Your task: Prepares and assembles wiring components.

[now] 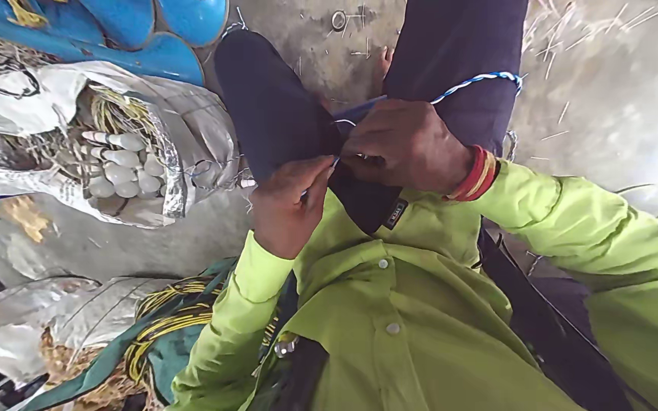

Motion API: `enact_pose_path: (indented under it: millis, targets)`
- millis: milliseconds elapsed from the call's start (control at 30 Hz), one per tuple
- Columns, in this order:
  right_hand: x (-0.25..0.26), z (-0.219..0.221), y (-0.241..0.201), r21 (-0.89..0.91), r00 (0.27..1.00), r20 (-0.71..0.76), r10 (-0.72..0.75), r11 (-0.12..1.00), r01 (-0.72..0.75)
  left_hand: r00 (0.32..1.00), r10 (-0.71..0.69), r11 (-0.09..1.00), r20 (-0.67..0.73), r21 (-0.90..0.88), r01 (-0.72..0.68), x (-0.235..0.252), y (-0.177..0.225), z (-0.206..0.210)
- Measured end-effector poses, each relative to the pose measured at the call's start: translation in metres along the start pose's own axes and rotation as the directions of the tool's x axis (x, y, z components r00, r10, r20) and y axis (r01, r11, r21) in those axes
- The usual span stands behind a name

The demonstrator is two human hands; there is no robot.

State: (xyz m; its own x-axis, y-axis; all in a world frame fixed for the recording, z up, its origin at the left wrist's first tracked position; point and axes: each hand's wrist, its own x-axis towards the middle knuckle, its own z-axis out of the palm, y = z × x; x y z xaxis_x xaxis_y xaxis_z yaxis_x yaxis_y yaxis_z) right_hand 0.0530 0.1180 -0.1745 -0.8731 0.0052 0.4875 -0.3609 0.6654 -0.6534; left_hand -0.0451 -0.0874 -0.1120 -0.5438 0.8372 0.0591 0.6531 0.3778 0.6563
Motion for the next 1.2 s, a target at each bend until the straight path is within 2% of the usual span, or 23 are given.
enact_pose_path:
  millis: [100,233,433,567,700,800,933,1033,1100,1200]
  targets:
    - [0.000,0.000,0.000,0.000,1.000,0.002,-0.003,1.000,0.003,0.998,0.056,0.995,-0.034,0.080,-0.054,0.001,0.002,0.005]
    - [0.000,0.002,-0.001,-0.002,1.000,-0.014,0.001,1.000,-0.001,0.997,0.056,0.992,-0.048,0.113,-0.050,0.004,0.002,0.010]
    - [0.000,0.001,-0.001,-0.018,1.000,-0.004,-0.008,1.000,0.008,0.999,0.050,0.988,0.019,0.148,-0.052,0.007,0.003,0.007]
    - [0.000,0.002,-0.001,-0.031,1.000,0.020,-0.009,0.999,0.009,0.993,0.011,0.990,0.116,0.137,-0.027,0.011,0.003,0.002]
    - [0.000,0.003,0.000,-0.032,0.999,0.043,-0.023,0.999,0.025,0.977,-0.030,0.999,0.209,0.032,0.024,0.019,-0.004,-0.001]
    - [0.001,0.004,0.000,-0.040,0.997,0.071,-0.038,0.998,0.041,0.948,-0.103,0.985,0.301,-0.105,0.140,0.023,-0.012,-0.006]
    - [0.003,0.004,0.002,-0.039,0.996,0.082,-0.046,0.998,0.049,0.881,-0.214,0.880,0.421,-0.310,0.361,0.029,-0.022,-0.007]
    - [0.004,0.005,0.004,-0.019,0.997,0.071,-0.032,0.999,0.033,0.843,-0.243,0.783,0.479,-0.416,0.462,0.028,-0.027,-0.003]
    - [0.005,0.006,0.005,-0.013,0.997,0.068,-0.033,0.999,0.034,0.855,-0.241,0.774,0.460,-0.441,0.455,0.027,-0.027,0.000]
    - [0.005,0.007,0.005,-0.020,0.997,0.074,-0.037,0.999,0.038,0.907,-0.206,0.864,0.367,-0.367,0.345,0.025,-0.027,0.005]
